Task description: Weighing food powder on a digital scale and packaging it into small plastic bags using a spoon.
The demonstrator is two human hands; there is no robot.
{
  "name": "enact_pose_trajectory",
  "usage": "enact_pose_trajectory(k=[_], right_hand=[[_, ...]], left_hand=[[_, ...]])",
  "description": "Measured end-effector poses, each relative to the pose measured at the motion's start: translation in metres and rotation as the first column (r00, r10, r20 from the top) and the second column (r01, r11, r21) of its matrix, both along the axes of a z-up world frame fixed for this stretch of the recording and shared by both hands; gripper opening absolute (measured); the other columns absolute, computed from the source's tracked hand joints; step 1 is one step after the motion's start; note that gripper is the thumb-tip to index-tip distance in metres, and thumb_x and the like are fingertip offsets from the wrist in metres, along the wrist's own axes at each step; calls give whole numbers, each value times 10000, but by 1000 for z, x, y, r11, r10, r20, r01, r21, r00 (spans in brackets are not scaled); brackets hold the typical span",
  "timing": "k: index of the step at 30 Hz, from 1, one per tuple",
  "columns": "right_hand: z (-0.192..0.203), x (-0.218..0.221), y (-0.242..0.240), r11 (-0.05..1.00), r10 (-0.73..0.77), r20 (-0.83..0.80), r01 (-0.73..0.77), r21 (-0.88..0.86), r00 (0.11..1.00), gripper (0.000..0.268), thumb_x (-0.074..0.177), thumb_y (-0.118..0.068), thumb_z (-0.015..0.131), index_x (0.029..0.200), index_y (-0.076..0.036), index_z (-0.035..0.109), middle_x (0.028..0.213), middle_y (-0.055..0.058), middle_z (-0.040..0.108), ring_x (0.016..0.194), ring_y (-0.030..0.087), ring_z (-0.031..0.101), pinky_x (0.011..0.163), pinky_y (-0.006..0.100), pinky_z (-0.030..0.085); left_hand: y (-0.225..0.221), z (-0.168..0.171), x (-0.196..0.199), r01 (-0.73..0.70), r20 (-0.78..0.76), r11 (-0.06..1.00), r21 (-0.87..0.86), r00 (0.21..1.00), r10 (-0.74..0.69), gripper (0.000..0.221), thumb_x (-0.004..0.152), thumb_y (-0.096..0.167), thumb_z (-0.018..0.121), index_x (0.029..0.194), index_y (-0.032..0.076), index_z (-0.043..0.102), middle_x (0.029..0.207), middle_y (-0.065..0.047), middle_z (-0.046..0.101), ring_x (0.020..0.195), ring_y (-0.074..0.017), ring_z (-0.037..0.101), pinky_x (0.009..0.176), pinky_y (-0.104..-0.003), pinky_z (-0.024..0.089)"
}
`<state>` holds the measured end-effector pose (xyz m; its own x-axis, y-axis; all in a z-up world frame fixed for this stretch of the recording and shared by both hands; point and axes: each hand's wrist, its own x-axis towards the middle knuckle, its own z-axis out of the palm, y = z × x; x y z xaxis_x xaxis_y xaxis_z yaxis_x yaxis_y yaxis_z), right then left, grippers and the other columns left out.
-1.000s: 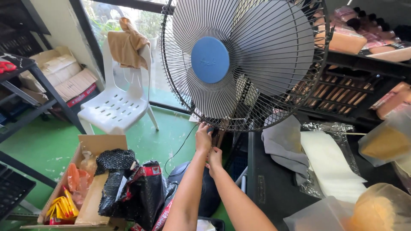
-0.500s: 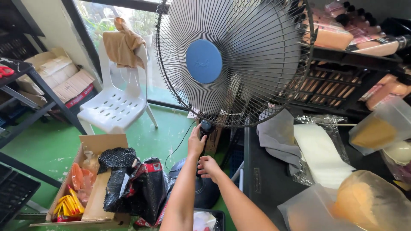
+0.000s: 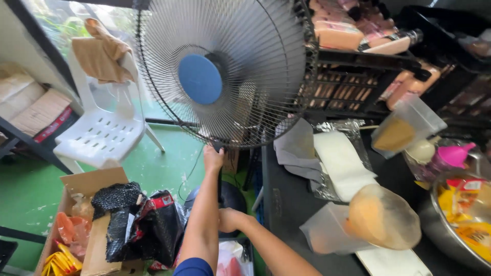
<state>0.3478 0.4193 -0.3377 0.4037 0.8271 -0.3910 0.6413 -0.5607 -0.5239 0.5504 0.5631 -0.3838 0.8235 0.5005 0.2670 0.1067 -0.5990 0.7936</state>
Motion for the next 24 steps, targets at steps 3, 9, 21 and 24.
enact_pose_trajectory(k=[3,9,21,24], right_hand=[[94,-56,-19,988,-140,-84,134,-77,987,342,988,-309,492,1146,-56,659,1159,191,678,961,422,650,738,525,504],[206,-131,-57,971,-203,-46,195,-140,978,559,969,-265,534,1507,-128,471,1183,187,524,1118,421,559,872,546,483],[186,-196,-144,951,-242,-118,259,169,963,333,1008,-290,563,1319,-178,602,1286,38,587,1109,290,617,884,466,480],[162,-187,-152,953,-232,-215,267,147,949,364,1035,-281,550,1368,-139,586,1330,69,570,1161,284,608,895,438,473]], left_hand=[[-14,32,-40,22,-206,974,-224,976,-69,811,974,346,615,1618,39,231,1627,-197,305,1466,-391,358,1165,-492,359],[-28,57,-72,55,-109,964,-259,990,-85,866,893,296,722,1591,51,271,1541,-217,396,1409,-405,417,1177,-495,341],[-1,15,-20,-6,-51,931,-364,999,-14,514,788,272,867,1232,117,662,1045,-82,781,935,-205,760,865,-334,573],[0,-8,1,-72,-6,964,-255,997,73,664,789,298,860,1411,226,642,980,-73,719,813,-225,694,856,-371,538]])
